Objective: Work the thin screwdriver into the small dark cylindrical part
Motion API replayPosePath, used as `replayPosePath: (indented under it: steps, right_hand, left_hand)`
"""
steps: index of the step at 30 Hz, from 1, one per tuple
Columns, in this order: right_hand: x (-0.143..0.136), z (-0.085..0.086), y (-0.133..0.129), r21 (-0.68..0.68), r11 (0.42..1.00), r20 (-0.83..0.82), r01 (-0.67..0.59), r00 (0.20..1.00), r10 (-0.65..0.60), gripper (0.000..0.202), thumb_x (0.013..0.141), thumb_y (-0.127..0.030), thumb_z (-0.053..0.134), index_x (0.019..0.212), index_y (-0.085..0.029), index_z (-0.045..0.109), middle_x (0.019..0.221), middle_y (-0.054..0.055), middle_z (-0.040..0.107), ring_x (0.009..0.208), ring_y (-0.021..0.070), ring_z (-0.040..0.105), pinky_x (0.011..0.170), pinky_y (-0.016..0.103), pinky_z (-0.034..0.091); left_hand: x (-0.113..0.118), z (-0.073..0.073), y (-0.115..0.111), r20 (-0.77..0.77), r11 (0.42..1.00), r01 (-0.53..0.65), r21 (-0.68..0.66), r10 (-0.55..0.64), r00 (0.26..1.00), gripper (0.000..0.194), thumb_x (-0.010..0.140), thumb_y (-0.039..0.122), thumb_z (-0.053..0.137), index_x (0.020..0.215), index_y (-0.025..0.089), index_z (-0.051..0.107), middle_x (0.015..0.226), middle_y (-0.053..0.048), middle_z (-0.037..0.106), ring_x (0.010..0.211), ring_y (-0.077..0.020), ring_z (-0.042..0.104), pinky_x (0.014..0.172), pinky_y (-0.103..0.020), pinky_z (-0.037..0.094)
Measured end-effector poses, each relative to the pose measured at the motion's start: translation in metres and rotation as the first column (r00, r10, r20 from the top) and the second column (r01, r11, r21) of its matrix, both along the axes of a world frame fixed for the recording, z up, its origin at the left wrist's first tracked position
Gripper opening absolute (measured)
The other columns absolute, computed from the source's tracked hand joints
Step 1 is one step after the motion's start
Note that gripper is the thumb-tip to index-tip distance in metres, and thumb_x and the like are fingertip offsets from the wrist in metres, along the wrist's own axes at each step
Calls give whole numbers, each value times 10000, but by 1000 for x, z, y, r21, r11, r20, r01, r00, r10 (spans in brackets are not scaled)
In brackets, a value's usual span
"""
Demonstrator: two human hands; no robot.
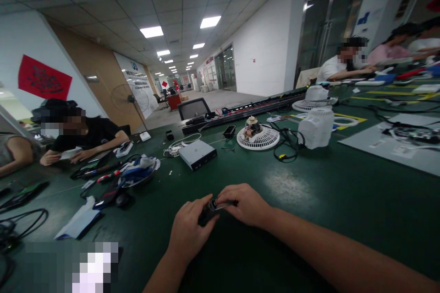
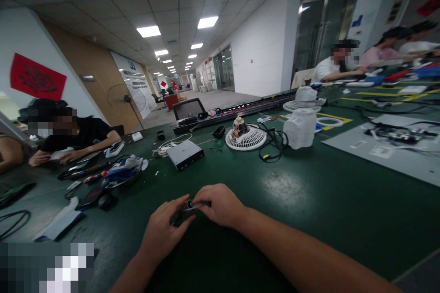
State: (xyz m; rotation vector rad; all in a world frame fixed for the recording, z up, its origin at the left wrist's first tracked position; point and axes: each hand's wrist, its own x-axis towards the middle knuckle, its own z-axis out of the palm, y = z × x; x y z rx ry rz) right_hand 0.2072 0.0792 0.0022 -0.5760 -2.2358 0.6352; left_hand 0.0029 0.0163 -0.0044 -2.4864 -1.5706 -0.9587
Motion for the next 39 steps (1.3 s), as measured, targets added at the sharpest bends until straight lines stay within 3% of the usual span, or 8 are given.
replayPosePath:
  steps: [7, 12, 16, 22, 29, 34, 39]
  right_hand:
    - [-7, -1, -7, 1, 993, -51, 120, 992, -119, 115, 822, -203, 654, 901, -206, 737, 914, 27, 687, 829, 145, 642, 760, 249, 487]
    - [-10, 3, -11, 71, 997, 17, 27, 999, -28, 193, 852, -154, 555, 935, -200, 724, 1002, 37, 649, 859, 143, 622, 771, 251, 478]
    - [-16, -4, -10, 57, 992, -17, 110, 994, -110, 219, 809, -138, 567, 961, -203, 712, 1051, 44, 622, 769, 127, 612, 666, 234, 479]
    - [-26, -16, -4, 57, 988, -88, 141, 987, -136, 251, 801, -156, 594, 1033, -203, 679, 998, 41, 661, 755, 141, 618, 676, 246, 492]
    - [-27, -16, -4, 123, 968, 70, 218, 971, -227, 223, 803, -195, 584, 983, -234, 709, 1154, 43, 580, 725, 120, 613, 673, 253, 489]
    - [-28, -10, -8, 115, 971, 208, 207, 951, -228, 260, 801, -202, 568, 1039, -219, 669, 1176, 56, 565, 841, 164, 638, 775, 282, 499]
    - [-27, -10, -8, 49, 976, 162, 211, 963, -216, 230, 771, -173, 576, 989, -201, 643, 1111, 47, 584, 833, 162, 631, 761, 272, 500]
  left_hand:
    - [1, -2, 3, 10, 997, 14, 71, -15, 1000, 382, 810, 265, 670, 1180, 204, 603, 1022, -79, 728, 868, -222, 690, 772, -356, 570]
    - [-1, -6, 9, 80, 992, -76, 99, 68, 994, 393, 794, 216, 636, 1186, 185, 613, 1012, -89, 735, 833, -222, 700, 763, -364, 580]
    - [-6, -11, 14, 137, 992, -95, 87, 82, 987, 391, 762, 194, 649, 1152, 201, 645, 985, -73, 740, 815, -214, 699, 745, -350, 587]
    - [-11, -12, 19, 206, 985, -157, 68, 140, 969, 379, 740, 189, 674, 1117, 231, 674, 954, -50, 746, 825, -227, 698, 750, -372, 592]
    - [-11, -11, 20, 224, 987, -143, 70, 124, 967, 340, 727, 198, 687, 1065, 232, 691, 956, -45, 753, 826, -229, 705, 731, -365, 595]
    - [-11, -12, 21, 194, 985, -168, 39, 157, 968, 354, 726, 174, 683, 1073, 242, 689, 956, -29, 749, 831, -229, 705, 750, -380, 588]
    - [-9, -11, 19, 192, 986, -168, 21, 161, 968, 355, 723, 154, 677, 1069, 236, 692, 936, -34, 745, 823, -227, 700, 748, -382, 588]
